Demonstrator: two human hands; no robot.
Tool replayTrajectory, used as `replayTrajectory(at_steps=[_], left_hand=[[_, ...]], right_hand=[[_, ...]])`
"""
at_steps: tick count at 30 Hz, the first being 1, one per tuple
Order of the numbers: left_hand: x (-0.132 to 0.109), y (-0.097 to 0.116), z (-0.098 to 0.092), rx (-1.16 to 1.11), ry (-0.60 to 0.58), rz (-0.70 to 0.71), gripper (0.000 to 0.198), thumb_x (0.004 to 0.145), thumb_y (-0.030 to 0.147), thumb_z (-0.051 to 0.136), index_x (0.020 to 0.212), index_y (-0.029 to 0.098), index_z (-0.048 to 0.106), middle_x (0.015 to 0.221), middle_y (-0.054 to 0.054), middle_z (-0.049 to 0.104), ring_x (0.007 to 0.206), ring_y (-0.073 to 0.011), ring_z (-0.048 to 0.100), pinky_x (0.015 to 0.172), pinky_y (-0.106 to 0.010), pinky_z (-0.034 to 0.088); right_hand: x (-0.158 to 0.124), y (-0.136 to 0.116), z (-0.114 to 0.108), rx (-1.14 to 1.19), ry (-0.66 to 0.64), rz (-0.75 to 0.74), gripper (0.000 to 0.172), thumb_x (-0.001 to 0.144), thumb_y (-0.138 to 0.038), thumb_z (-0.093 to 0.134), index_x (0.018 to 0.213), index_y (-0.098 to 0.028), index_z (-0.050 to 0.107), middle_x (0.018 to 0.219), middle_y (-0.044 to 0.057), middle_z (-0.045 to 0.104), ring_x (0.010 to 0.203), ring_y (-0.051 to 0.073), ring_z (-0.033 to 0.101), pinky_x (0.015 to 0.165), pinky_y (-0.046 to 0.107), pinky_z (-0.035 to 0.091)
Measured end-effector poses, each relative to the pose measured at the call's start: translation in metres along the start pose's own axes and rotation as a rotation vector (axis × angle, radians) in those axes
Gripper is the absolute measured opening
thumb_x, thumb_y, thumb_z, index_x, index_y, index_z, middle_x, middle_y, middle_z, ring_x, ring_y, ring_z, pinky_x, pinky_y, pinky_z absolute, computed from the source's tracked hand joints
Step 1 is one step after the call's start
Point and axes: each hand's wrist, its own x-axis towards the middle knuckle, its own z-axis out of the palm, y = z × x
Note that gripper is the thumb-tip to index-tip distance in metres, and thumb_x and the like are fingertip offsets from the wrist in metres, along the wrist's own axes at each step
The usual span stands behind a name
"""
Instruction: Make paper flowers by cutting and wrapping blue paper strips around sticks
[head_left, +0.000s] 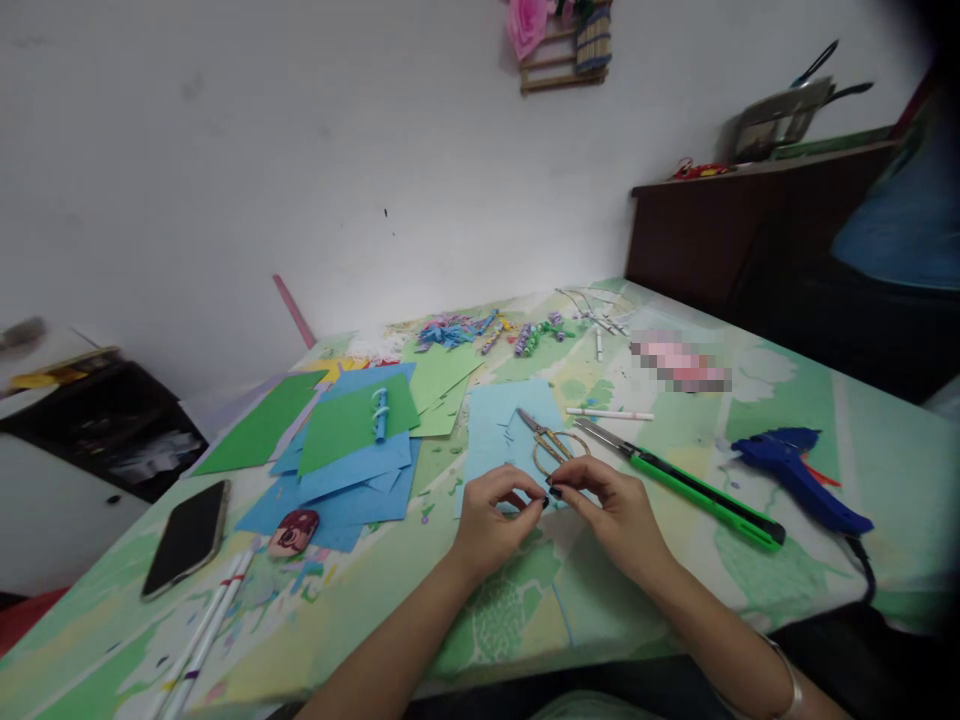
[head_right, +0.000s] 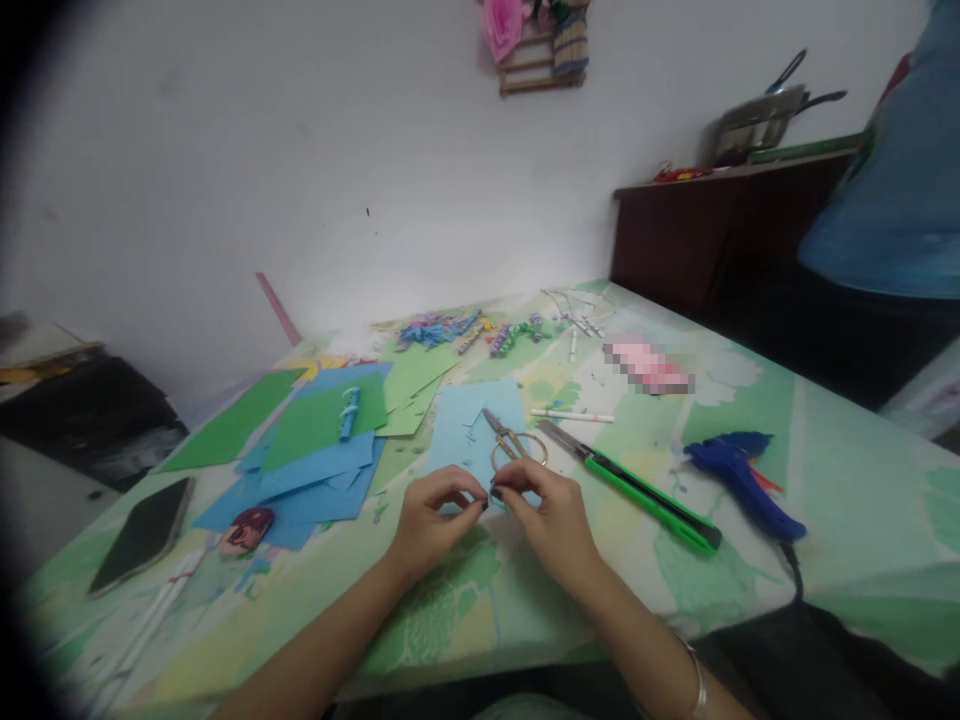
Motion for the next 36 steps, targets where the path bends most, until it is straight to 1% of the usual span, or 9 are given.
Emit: replayTrajectory(at_steps=[5,11,14,19,24,27,31,33,36], left_hand=[[0.0005,0.0021,-0.0008,0.022,0.013,0.08,0.012,0.066,0.005,0.056,0.069,0.014,0.062,0.076,-0.006,0.061,0.069,-0.0126,0.058,0.055,-0.021,0.049],[0.002,0.005,-0.0014,0.045,0.032,0.128,0.012,0.067,0.004,0.057,0.068,0.015,0.063,0.078,-0.006,0.061,0.073,-0.0127,0.059,0.06,-0.021,0.05],[0.0021,0.0054,-0.0017,0.045,0.035,0.13,0.011,0.067,0.005,0.058,0.068,0.014,0.064,0.077,-0.006,0.062,0.073,-0.0128,0.059,0.06,-0.021,0.05],[0.0008,0.0056,-0.0016,0.034,0.019,0.116,0.01,0.067,0.005,0.059,0.065,0.014,0.063,0.076,-0.006,0.062,0.071,-0.0126,0.059,0.06,-0.022,0.05],[0.0002,0.0029,0.0001,0.007,0.003,0.086,0.011,0.067,0.003,0.058,0.067,0.014,0.062,0.076,-0.006,0.063,0.069,-0.0123,0.059,0.054,-0.02,0.049],[0.0003,0.0022,0.0004,0.001,0.003,0.076,0.012,0.066,0.003,0.058,0.067,0.014,0.062,0.075,-0.006,0.063,0.069,-0.0126,0.06,0.054,-0.02,0.049],[-0.0004,0.0022,0.0001,-0.015,-0.002,0.074,0.012,0.067,0.004,0.057,0.07,0.014,0.062,0.078,-0.006,0.064,0.072,-0.0132,0.06,0.055,-0.02,0.049],[-0.0008,0.0022,0.0001,-0.014,-0.003,0.073,0.012,0.068,0.004,0.057,0.07,0.014,0.062,0.077,-0.006,0.064,0.072,-0.0131,0.06,0.055,-0.02,0.05],[-0.0007,0.0019,0.0002,-0.007,-0.004,0.068,0.012,0.067,0.004,0.057,0.069,0.014,0.062,0.076,-0.006,0.064,0.07,-0.013,0.06,0.055,-0.02,0.049]], right_hand=[[-0.0002,0.0003,0.0001,-0.025,-0.01,-0.005,0.007,0.074,-0.019,0.055,0.078,-0.018,0.062,0.074,0.003,0.063,0.07,0.016,0.059,0.067,0.028,0.048],[-0.0007,0.0004,-0.0005,-0.032,-0.006,-0.021,0.014,0.075,-0.02,0.055,0.085,-0.019,0.064,0.082,0.004,0.066,0.074,0.016,0.06,0.068,0.028,0.049],[-0.001,0.0007,-0.0012,-0.059,0.003,-0.023,0.012,0.075,-0.021,0.055,0.083,-0.019,0.065,0.08,0.003,0.067,0.074,0.016,0.061,0.067,0.027,0.049],[-0.0032,0.0016,-0.0007,-0.139,0.071,-0.068,0.011,0.075,-0.022,0.057,0.082,-0.021,0.066,0.078,0.001,0.068,0.072,0.015,0.062,0.067,0.026,0.048],[-0.0058,0.0018,0.0012,-0.257,0.123,-0.137,0.011,0.076,-0.022,0.056,0.079,-0.021,0.066,0.073,0.0,0.068,0.062,0.013,0.061,0.06,0.024,0.047],[-0.0057,0.0019,0.0015,-0.246,0.113,-0.134,0.012,0.077,-0.022,0.055,0.08,-0.021,0.066,0.072,0.0,0.068,0.062,0.014,0.062,0.06,0.024,0.048],[-0.0046,0.0013,0.0009,-0.186,0.08,-0.118,0.017,0.078,-0.022,0.053,0.089,-0.021,0.066,0.083,0.002,0.069,0.071,0.015,0.064,0.066,0.025,0.051],[-0.0042,0.0006,0.0004,-0.18,0.058,-0.115,0.018,0.078,-0.022,0.052,0.088,-0.022,0.067,0.083,0.002,0.07,0.073,0.015,0.064,0.067,0.025,0.051],[-0.0044,0.0001,0.0002,-0.192,0.068,-0.096,0.016,0.077,-0.022,0.054,0.084,-0.022,0.068,0.079,0.001,0.07,0.07,0.015,0.065,0.063,0.024,0.052]])
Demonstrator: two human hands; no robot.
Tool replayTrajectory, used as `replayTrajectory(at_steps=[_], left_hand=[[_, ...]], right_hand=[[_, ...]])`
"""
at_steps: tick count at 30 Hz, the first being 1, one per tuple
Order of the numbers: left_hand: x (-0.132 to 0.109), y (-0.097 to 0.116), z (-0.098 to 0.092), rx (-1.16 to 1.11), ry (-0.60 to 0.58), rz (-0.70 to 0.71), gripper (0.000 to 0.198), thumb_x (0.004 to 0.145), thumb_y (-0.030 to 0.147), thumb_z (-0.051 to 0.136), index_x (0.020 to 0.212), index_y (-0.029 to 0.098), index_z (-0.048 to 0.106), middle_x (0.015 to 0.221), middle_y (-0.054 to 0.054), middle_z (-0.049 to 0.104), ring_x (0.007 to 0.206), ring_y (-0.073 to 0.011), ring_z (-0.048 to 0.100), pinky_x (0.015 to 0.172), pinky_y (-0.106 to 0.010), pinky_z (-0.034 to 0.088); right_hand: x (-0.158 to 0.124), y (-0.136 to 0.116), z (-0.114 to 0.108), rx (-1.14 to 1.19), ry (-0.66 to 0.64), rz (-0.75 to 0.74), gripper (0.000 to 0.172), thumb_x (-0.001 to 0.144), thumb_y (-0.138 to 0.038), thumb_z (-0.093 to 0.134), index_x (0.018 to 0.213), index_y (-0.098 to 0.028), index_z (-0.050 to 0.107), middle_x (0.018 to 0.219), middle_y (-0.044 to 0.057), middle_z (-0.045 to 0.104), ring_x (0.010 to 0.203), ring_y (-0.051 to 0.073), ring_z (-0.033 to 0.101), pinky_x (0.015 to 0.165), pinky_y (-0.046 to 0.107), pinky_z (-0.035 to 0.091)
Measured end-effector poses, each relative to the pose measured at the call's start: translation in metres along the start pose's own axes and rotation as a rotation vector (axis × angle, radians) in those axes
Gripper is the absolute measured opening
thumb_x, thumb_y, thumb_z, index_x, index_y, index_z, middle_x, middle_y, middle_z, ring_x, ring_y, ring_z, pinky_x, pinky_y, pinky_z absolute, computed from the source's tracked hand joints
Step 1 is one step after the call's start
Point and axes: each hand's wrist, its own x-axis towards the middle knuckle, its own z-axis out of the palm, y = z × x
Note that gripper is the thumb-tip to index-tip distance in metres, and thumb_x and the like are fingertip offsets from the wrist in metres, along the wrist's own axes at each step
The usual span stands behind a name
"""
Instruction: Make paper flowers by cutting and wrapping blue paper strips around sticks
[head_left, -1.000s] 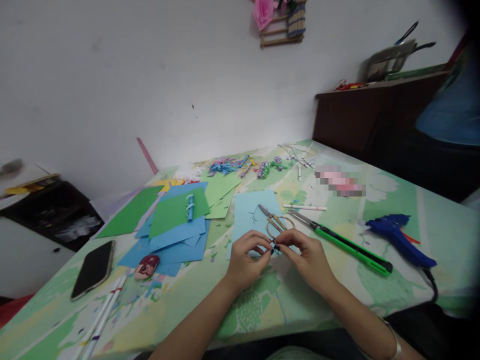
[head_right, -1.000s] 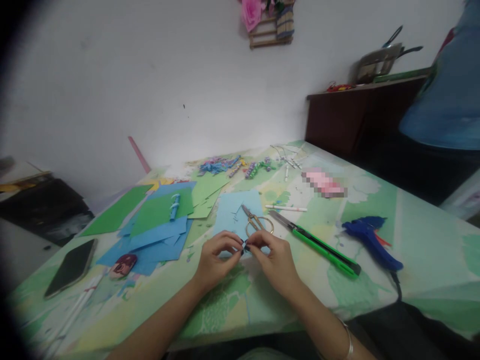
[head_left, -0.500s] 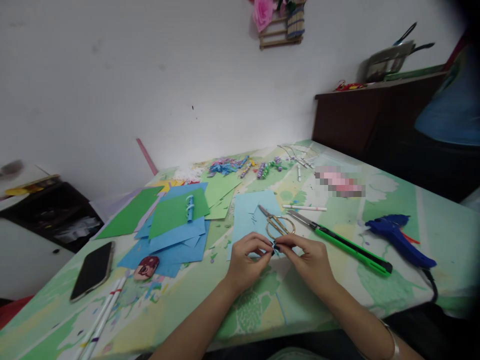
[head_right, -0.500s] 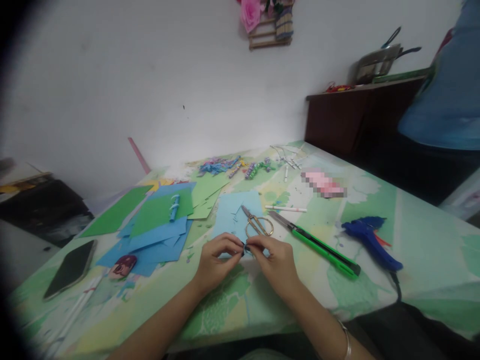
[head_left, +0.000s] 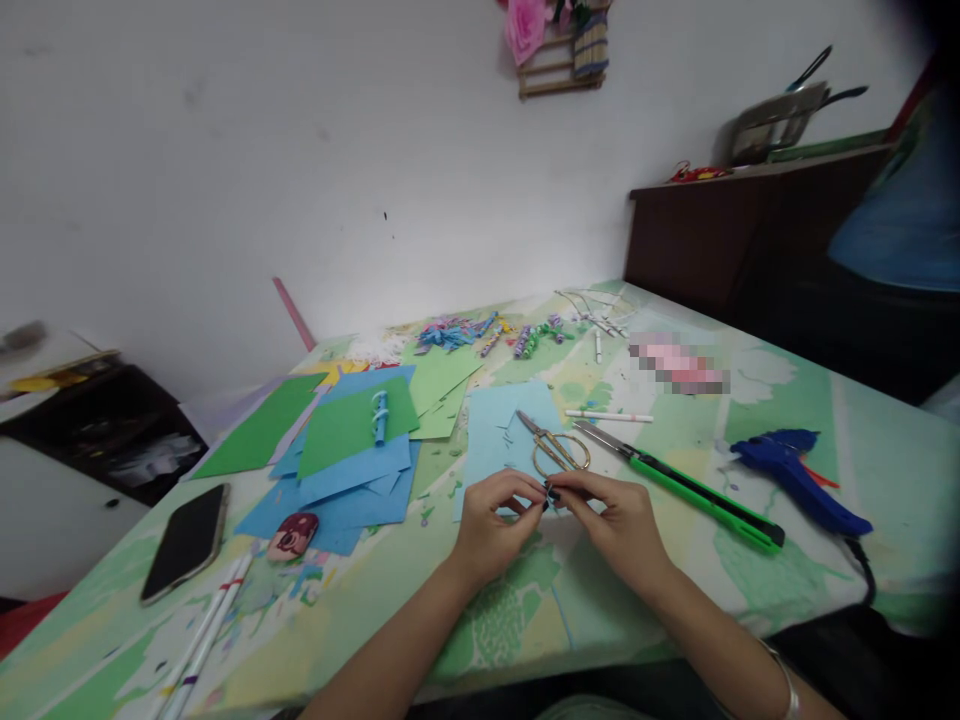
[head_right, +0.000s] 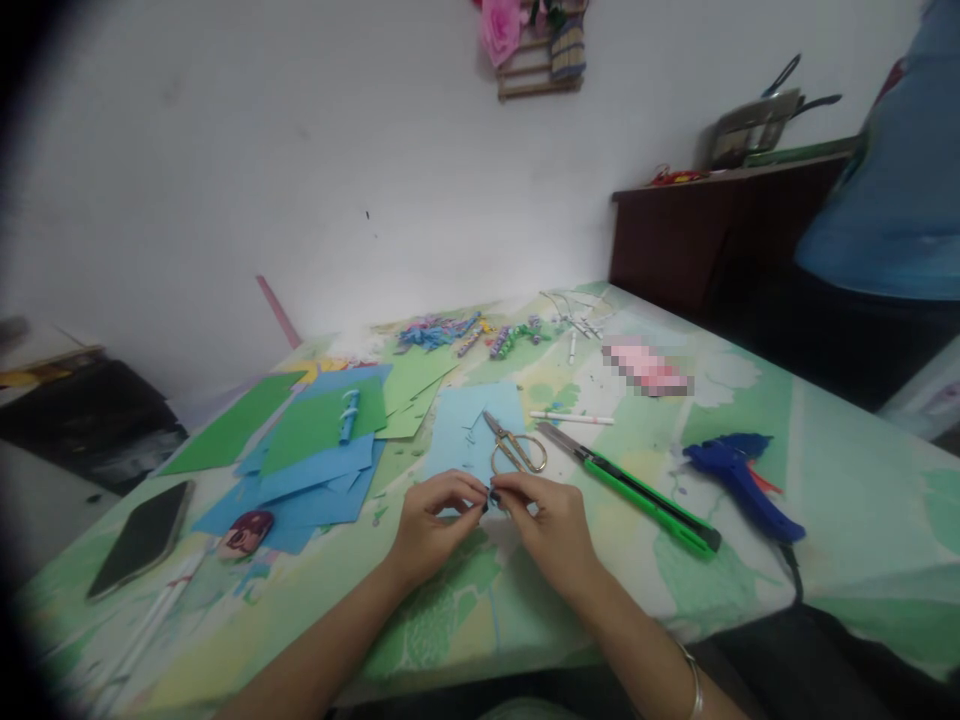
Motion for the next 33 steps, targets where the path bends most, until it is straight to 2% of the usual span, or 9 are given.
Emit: replayTrajectory(at_steps=[4,8,14,21,24,28,31,33], left_hand=[[0.0,-0.001,0.0,0.006,0.002,-0.006,0.011,0.068,0.005,0.056,0.068,0.015,0.062,0.076,-0.006,0.064,0.07,-0.0131,0.06,0.054,-0.02,0.049],[0.0,-0.001,0.0,0.008,-0.002,-0.018,0.01,0.068,0.007,0.056,0.069,0.015,0.062,0.077,-0.006,0.065,0.071,-0.0137,0.061,0.055,-0.021,0.049],[0.0,0.0,0.0,0.009,0.005,-0.03,0.01,0.068,0.008,0.057,0.069,0.015,0.062,0.076,-0.006,0.065,0.07,-0.0136,0.06,0.055,-0.021,0.049],[0.0,0.0,0.0,-0.018,0.049,-0.092,0.008,0.069,0.01,0.057,0.067,0.015,0.062,0.076,-0.006,0.065,0.072,-0.0141,0.061,0.055,-0.021,0.05],[0.001,-0.002,-0.001,-0.088,0.087,-0.221,0.004,0.068,0.013,0.059,0.067,0.014,0.062,0.074,-0.005,0.064,0.07,-0.0143,0.061,0.055,-0.022,0.05],[0.003,-0.003,-0.001,-0.362,0.046,-0.413,0.012,0.065,0.018,0.064,0.075,0.013,0.059,0.067,-0.002,0.062,0.059,-0.0138,0.061,0.05,-0.022,0.05],[0.004,-0.003,-0.003,-0.54,-0.02,-0.453,0.023,0.065,0.02,0.066,0.085,0.014,0.055,0.069,-0.002,0.063,0.057,-0.0137,0.061,0.048,-0.022,0.048],[0.005,-0.003,-0.004,-0.604,-0.049,-0.461,0.027,0.066,0.022,0.066,0.089,0.015,0.052,0.069,-0.002,0.063,0.056,-0.0126,0.06,0.047,-0.021,0.047]], right_hand=[[-0.001,0.002,0.001,-0.04,0.03,-0.017,0.016,0.077,-0.022,0.055,0.084,-0.022,0.069,0.076,0.001,0.071,0.066,0.015,0.066,0.062,0.025,0.053],[-0.003,0.005,0.002,-0.108,0.031,-0.091,0.018,0.079,-0.021,0.053,0.089,-0.022,0.068,0.079,0.002,0.071,0.069,0.017,0.066,0.066,0.028,0.053],[-0.004,0.004,0.003,-0.192,0.034,-0.207,0.024,0.081,-0.018,0.05,0.098,-0.023,0.066,0.083,0.003,0.071,0.071,0.017,0.066,0.065,0.028,0.053],[-0.006,0.0,0.004,-0.145,0.019,-0.214,0.028,0.082,-0.016,0.047,0.104,-0.02,0.063,0.08,0.005,0.071,0.065,0.016,0.066,0.063,0.027,0.052],[-0.007,-0.002,0.004,-0.043,0.007,-0.123,0.025,0.081,-0.018,0.049,0.1,-0.021,0.064,0.081,0.004,0.071,0.065,0.015,0.066,0.064,0.027,0.052],[-0.003,-0.004,0.002,0.222,-0.002,0.159,0.02,0.079,-0.025,0.053,0.093,-0.018,0.065,0.075,0.005,0.069,0.063,0.016,0.065,0.061,0.027,0.051],[0.003,-0.005,-0.001,0.461,-0.068,0.34,0.02,0.075,-0.028,0.057,0.087,-0.015,0.065,0.068,0.005,0.067,0.06,0.015,0.062,0.053,0.025,0.049],[0.005,-0.006,-0.002,0.557,-0.127,0.395,0.018,0.071,-0.028,0.06,0.081,-0.014,0.065,0.063,0.004,0.065,0.058,0.014,0.061,0.051,0.024,0.048]])
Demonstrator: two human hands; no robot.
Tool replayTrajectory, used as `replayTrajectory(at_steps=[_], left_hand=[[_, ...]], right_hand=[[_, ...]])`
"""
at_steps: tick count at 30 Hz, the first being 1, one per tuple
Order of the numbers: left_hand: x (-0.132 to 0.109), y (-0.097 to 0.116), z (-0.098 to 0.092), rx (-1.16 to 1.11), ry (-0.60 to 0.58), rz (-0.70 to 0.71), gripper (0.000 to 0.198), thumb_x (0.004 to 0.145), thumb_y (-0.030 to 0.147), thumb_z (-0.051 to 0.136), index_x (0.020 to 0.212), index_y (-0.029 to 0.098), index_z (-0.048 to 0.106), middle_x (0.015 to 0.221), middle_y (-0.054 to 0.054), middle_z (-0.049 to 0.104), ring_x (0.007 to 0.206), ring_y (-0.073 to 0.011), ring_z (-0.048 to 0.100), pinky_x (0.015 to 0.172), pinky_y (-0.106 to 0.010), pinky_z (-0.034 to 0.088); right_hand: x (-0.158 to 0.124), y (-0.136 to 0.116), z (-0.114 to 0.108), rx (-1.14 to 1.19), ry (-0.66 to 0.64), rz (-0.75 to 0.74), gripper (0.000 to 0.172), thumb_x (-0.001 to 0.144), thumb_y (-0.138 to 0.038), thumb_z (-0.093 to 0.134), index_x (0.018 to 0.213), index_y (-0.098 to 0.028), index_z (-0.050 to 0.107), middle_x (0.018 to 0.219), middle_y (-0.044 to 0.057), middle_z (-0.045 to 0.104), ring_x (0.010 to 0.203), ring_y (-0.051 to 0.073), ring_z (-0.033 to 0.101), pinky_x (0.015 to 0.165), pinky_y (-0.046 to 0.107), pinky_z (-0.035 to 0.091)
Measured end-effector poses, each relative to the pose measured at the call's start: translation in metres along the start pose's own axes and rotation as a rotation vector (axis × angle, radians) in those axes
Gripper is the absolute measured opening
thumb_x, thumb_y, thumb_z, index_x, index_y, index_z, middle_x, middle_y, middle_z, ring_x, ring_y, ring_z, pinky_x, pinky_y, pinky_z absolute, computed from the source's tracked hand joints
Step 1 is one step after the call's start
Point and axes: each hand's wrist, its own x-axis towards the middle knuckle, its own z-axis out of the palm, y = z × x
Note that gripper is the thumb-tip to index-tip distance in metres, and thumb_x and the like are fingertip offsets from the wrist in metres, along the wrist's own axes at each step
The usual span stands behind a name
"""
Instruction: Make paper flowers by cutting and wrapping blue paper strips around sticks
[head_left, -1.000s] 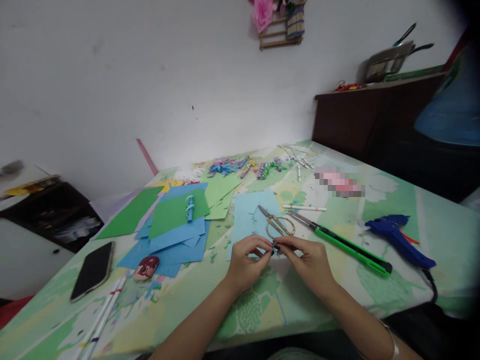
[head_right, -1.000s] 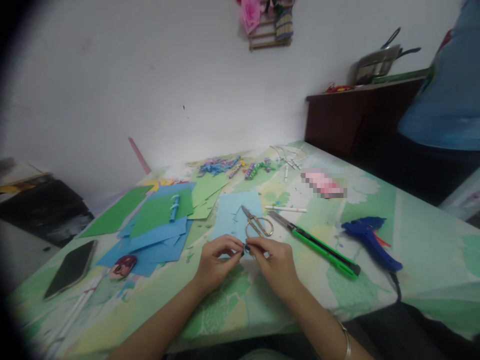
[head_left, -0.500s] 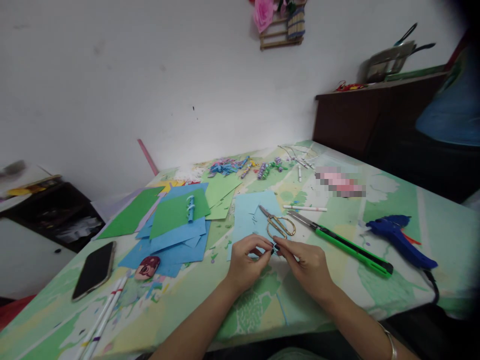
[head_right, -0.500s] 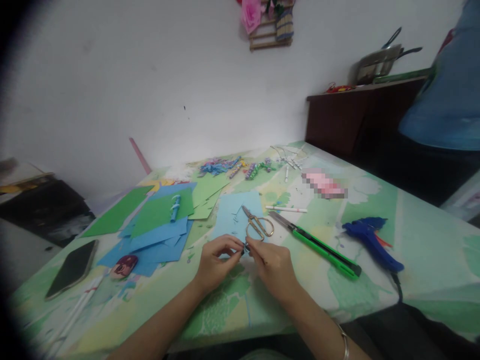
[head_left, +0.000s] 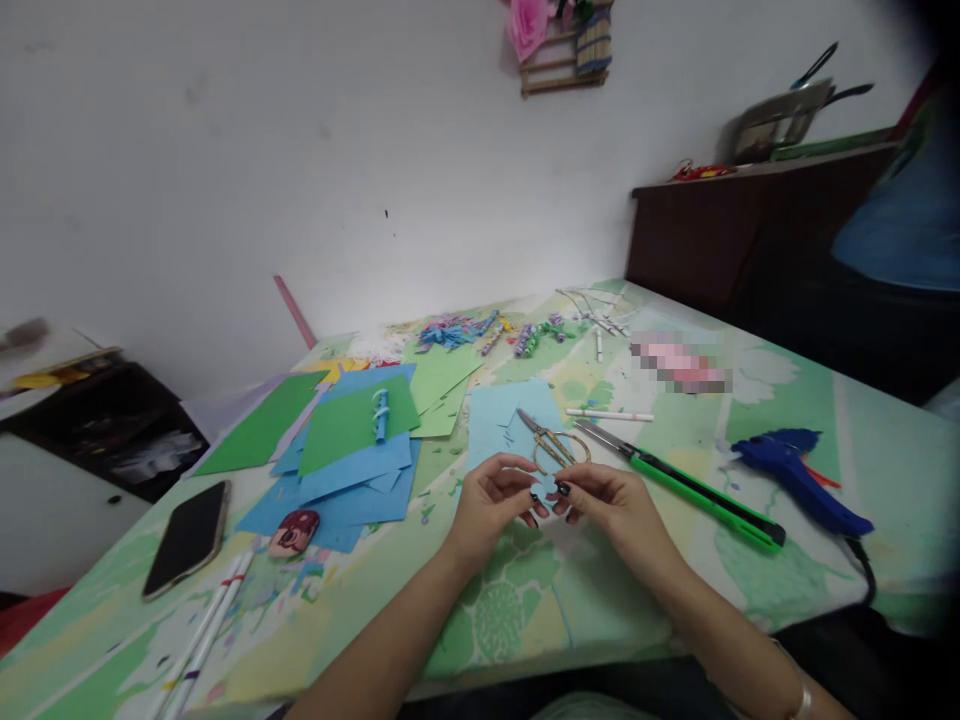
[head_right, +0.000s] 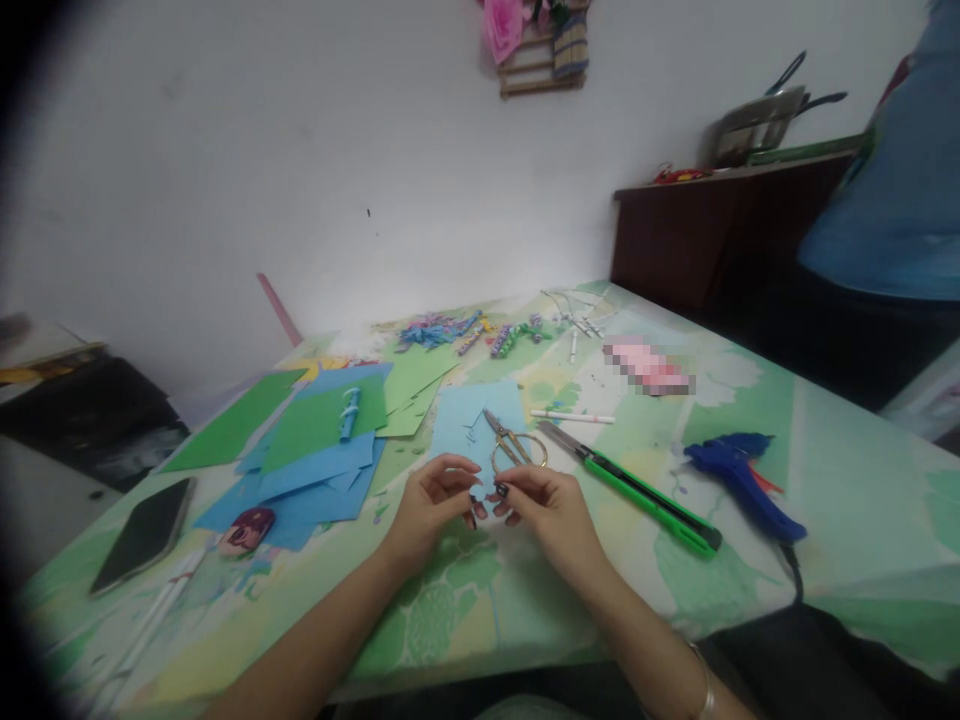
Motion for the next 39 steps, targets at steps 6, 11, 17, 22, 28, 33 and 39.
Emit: replayTrajectory(at_steps=[6,11,17,22,28,33,39], left_hand=[[0.0001,0.0,0.0,-0.083,-0.019,-0.026,0.026,0.066,0.026,0.067,0.075,0.016,0.044,0.069,0.0,0.06,0.051,-0.0104,0.058,0.043,-0.02,0.045],[0.0001,0.0,0.0005,-0.077,-0.034,-0.054,0.017,0.067,0.023,0.064,0.073,0.013,0.052,0.063,-0.001,0.057,0.053,-0.0109,0.057,0.045,-0.02,0.045],[-0.0016,-0.0001,-0.0008,-0.115,-0.043,-0.053,0.013,0.067,0.023,0.062,0.071,0.012,0.057,0.066,-0.003,0.058,0.059,-0.0137,0.058,0.049,-0.023,0.048],[-0.0014,0.0,0.0004,0.045,0.005,0.008,0.023,0.066,0.03,0.067,0.07,0.011,0.055,0.063,-0.002,0.058,0.053,-0.0102,0.055,0.049,-0.023,0.049],[-0.0002,0.0002,0.0031,0.036,0.028,0.043,0.026,0.064,0.031,0.069,0.071,0.013,0.051,0.065,0.0,0.058,0.055,-0.0111,0.057,0.047,-0.023,0.05],[-0.0006,-0.0002,0.0033,0.027,0.007,0.063,0.021,0.066,0.026,0.068,0.072,0.013,0.053,0.064,0.0,0.058,0.056,-0.0121,0.058,0.047,-0.023,0.05],[-0.0012,0.0029,0.0041,0.028,-0.017,0.069,0.012,0.068,0.02,0.065,0.071,0.011,0.058,0.063,-0.002,0.058,0.056,-0.0112,0.057,0.049,-0.023,0.05]], right_hand=[[-0.0006,-0.0012,0.001,0.057,-0.02,0.023,0.017,0.063,-0.024,0.066,0.077,-0.015,0.066,0.064,0.002,0.063,0.057,0.012,0.057,0.049,0.023,0.047],[-0.0011,-0.0008,0.0018,0.008,-0.018,-0.005,0.012,0.065,-0.022,0.064,0.075,-0.015,0.067,0.061,0.001,0.061,0.055,0.011,0.053,0.049,0.022,0.045],[-0.0034,0.0011,0.0025,-0.127,-0.013,-0.048,0.014,0.069,-0.023,0.062,0.079,-0.016,0.067,0.066,0.002,0.065,0.058,0.012,0.057,0.051,0.022,0.046],[-0.0056,0.0008,0.0039,-0.318,-0.012,-0.234,0.013,0.073,-0.026,0.06,0.079,-0.019,0.068,0.073,0.004,0.068,0.065,0.015,0.062,0.06,0.025,0.05],[-0.0073,-0.0006,0.0048,-0.394,0.007,-0.307,0.012,0.076,-0.025,0.057,0.078,-0.019,0.067,0.07,0.002,0.067,0.063,0.014,0.061,0.06,0.024,0.049],[-0.0074,-0.0005,0.0037,-0.423,0.017,-0.331,0.012,0.077,-0.024,0.056,0.078,-0.02,0.068,0.07,0.002,0.067,0.063,0.013,0.06,0.058,0.024,0.048],[-0.0071,-0.0002,0.0034,-0.399,0.011,-0.296,0.013,0.076,-0.025,0.056,0.078,-0.02,0.069,0.07,0.002,0.067,0.062,0.014,0.061,0.059,0.024,0.049]])
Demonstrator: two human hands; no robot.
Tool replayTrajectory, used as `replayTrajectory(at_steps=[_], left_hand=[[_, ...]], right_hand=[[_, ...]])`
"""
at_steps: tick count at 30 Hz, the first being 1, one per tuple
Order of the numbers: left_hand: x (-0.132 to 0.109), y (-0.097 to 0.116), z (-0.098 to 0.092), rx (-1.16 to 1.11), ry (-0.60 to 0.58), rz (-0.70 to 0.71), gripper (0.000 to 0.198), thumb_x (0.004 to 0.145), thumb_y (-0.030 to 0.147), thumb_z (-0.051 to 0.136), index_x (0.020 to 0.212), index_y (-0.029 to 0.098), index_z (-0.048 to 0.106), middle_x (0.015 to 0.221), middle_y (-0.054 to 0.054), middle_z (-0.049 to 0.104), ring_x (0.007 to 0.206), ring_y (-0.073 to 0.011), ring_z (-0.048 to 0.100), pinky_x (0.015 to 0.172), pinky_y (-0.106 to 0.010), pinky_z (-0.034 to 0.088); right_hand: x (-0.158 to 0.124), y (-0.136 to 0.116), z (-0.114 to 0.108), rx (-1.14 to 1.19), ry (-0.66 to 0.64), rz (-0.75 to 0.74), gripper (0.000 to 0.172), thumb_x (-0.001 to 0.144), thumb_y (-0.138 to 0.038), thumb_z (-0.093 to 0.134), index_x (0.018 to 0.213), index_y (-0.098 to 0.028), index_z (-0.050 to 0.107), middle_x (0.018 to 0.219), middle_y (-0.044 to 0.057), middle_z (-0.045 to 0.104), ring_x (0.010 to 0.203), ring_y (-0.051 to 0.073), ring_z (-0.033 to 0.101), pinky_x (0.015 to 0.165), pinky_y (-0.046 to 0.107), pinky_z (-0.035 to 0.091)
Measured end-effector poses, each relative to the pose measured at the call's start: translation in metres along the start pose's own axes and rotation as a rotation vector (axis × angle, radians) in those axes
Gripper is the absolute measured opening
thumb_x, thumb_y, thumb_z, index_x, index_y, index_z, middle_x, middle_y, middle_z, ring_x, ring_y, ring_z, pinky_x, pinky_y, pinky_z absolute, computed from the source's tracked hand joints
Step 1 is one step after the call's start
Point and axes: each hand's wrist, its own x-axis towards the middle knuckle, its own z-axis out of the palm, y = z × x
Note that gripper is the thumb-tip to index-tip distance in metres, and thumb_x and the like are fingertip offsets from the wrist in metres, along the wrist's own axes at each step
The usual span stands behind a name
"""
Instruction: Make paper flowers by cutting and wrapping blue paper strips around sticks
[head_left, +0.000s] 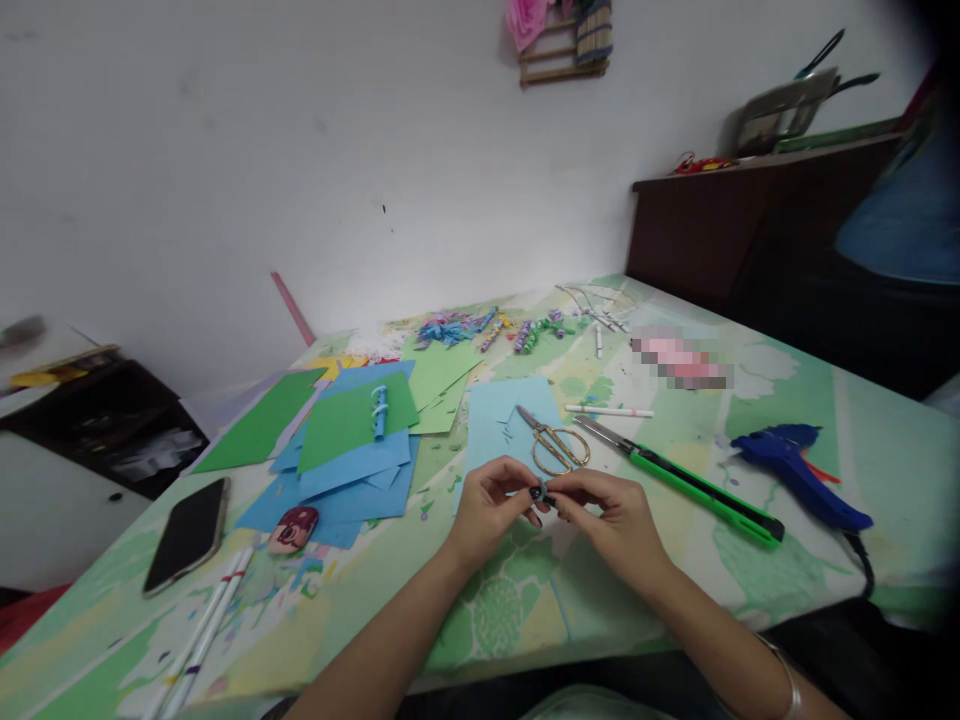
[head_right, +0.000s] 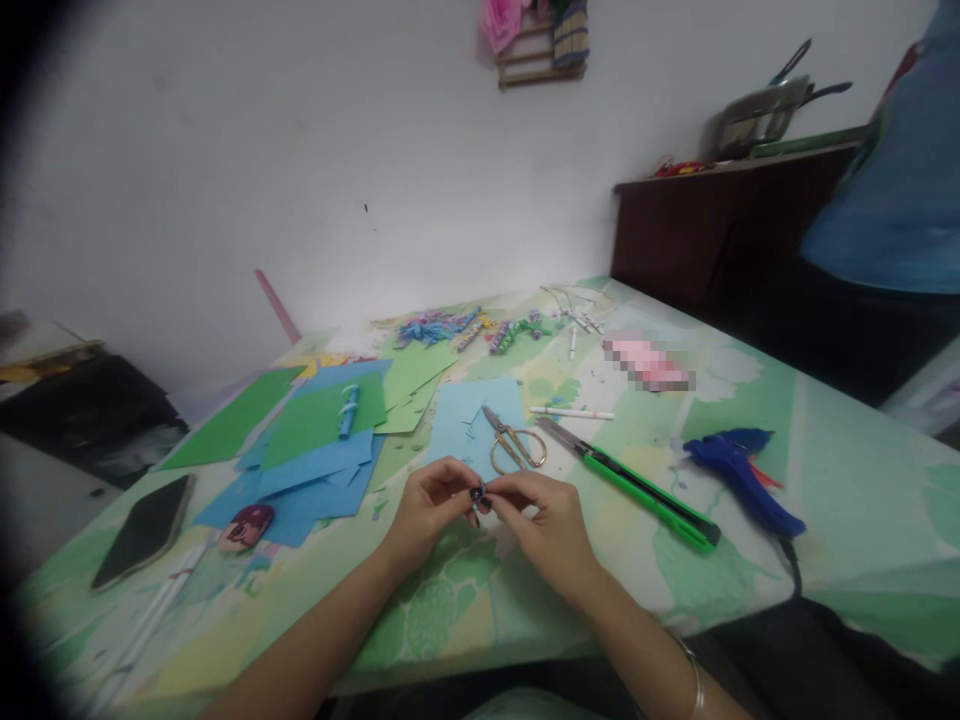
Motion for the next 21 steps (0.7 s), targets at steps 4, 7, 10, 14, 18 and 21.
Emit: replayTrajectory(at_steps=[4,7,10,14,18,21], left_hand=[[0.0002,-0.0007,0.0003,0.056,0.027,0.005,0.009,0.064,0.017,0.066,0.068,0.011,0.06,0.066,-0.002,0.059,0.057,-0.0114,0.057,0.049,-0.023,0.051],[-0.0009,-0.002,-0.0003,0.117,0.063,-0.003,0.006,0.064,0.016,0.064,0.067,0.011,0.062,0.069,-0.003,0.06,0.058,-0.0111,0.057,0.051,-0.024,0.051],[-0.0029,-0.0024,-0.0014,0.145,0.052,-0.005,0.007,0.066,0.016,0.062,0.07,0.011,0.063,0.071,-0.004,0.061,0.06,-0.0119,0.057,0.054,-0.025,0.052],[-0.0042,-0.0029,-0.0026,0.169,0.025,-0.002,0.012,0.067,0.02,0.063,0.073,0.01,0.064,0.074,-0.005,0.061,0.063,-0.0131,0.057,0.056,-0.026,0.052],[-0.0029,-0.0047,-0.0028,0.199,0.04,-0.019,0.014,0.065,0.021,0.067,0.07,0.009,0.063,0.072,-0.005,0.061,0.061,-0.012,0.056,0.055,-0.024,0.051],[-0.002,-0.0051,-0.0024,0.172,0.037,-0.033,0.014,0.066,0.023,0.066,0.069,0.009,0.062,0.07,-0.005,0.06,0.059,-0.0115,0.056,0.054,-0.024,0.051]], right_hand=[[-0.0003,0.0013,0.0015,-0.016,0.028,-0.003,0.011,0.075,-0.025,0.058,0.078,-0.019,0.068,0.072,0.003,0.067,0.063,0.014,0.061,0.06,0.025,0.05],[-0.0008,0.0031,0.0028,-0.056,0.058,-0.011,0.01,0.073,-0.023,0.06,0.078,-0.018,0.067,0.071,0.003,0.067,0.062,0.014,0.061,0.059,0.025,0.05],[-0.0017,0.0047,0.0033,-0.094,0.063,-0.026,0.009,0.073,-0.023,0.06,0.078,-0.019,0.066,0.071,0.002,0.067,0.062,0.014,0.06,0.059,0.024,0.049],[-0.0025,0.0056,0.0027,-0.109,0.038,-0.031,0.008,0.074,-0.022,0.059,0.077,-0.019,0.066,0.07,0.002,0.066,0.061,0.014,0.06,0.058,0.024,0.048],[-0.0012,0.0068,0.0025,-0.118,0.01,-0.04,0.008,0.075,-0.022,0.058,0.077,-0.02,0.066,0.07,0.001,0.065,0.062,0.014,0.059,0.058,0.024,0.047],[-0.0001,0.0082,0.0023,-0.1,-0.006,-0.025,0.008,0.075,-0.022,0.058,0.077,-0.021,0.066,0.071,0.001,0.066,0.063,0.014,0.059,0.059,0.024,0.047]])
